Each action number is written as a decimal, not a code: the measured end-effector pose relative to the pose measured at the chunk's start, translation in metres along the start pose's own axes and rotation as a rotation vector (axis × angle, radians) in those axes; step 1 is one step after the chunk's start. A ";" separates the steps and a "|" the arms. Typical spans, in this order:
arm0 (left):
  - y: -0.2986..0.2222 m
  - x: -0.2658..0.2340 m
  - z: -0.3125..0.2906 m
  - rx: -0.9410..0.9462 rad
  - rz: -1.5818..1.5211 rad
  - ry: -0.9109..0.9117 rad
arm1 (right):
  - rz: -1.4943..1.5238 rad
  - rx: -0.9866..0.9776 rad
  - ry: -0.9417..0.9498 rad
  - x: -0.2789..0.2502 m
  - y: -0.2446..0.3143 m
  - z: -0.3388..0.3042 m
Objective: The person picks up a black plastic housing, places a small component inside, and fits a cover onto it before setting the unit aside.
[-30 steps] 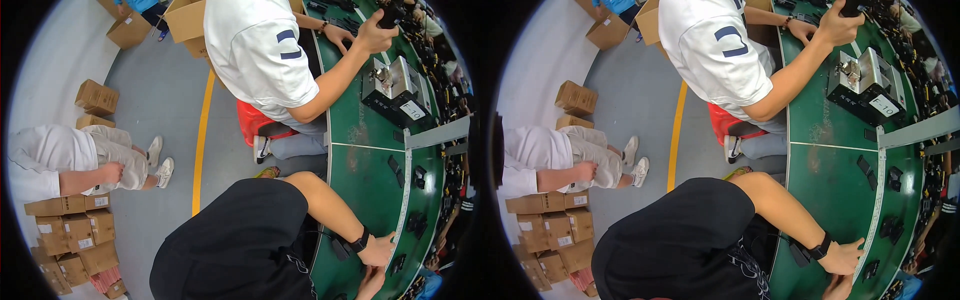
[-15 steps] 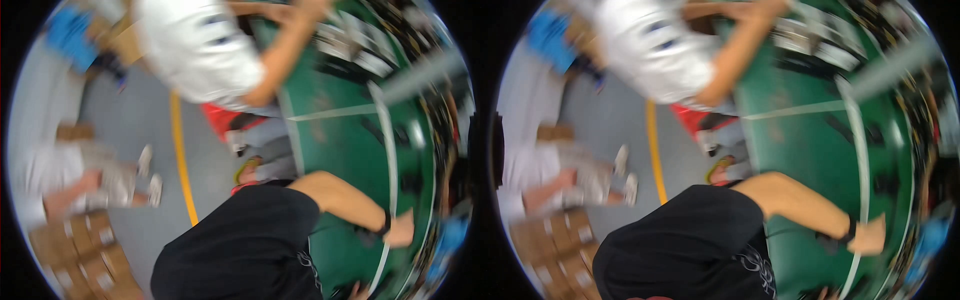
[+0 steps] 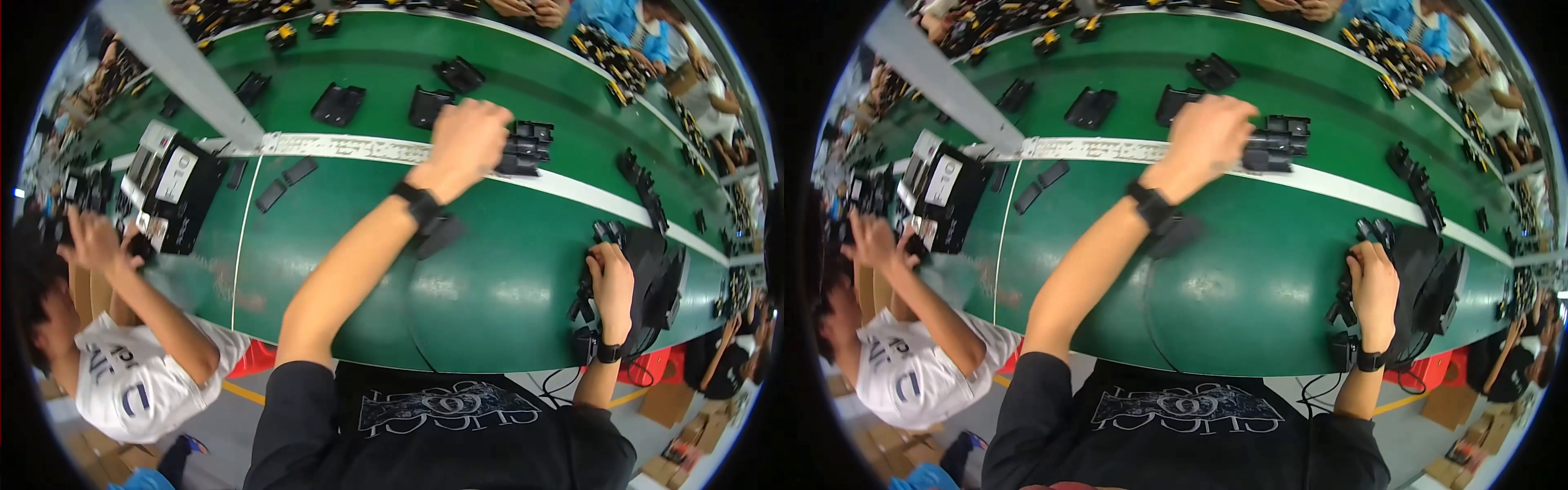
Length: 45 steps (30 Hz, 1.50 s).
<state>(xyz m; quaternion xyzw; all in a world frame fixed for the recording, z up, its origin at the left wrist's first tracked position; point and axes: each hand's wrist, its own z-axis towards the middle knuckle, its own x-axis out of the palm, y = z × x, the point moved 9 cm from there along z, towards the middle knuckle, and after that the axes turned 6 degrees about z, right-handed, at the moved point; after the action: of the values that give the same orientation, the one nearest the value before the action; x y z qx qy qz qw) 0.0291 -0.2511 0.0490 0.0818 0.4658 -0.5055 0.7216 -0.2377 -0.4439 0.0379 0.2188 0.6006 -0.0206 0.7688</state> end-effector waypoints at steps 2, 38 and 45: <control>0.033 -0.038 -0.014 -0.041 -0.040 -0.153 | 0.007 0.018 -0.034 -0.006 0.011 0.002; 0.034 -0.040 -0.024 0.155 0.155 0.340 | 0.507 -0.321 0.336 0.040 0.122 0.066; 0.009 -0.068 -0.088 0.177 0.030 0.291 | 0.541 -0.646 0.434 0.041 0.153 0.070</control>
<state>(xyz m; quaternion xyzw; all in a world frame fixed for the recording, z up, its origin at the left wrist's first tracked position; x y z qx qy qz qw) -0.0195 -0.1504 0.0482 0.2243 0.5179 -0.5163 0.6441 -0.1171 -0.3219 0.0606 0.1163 0.6444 0.4146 0.6319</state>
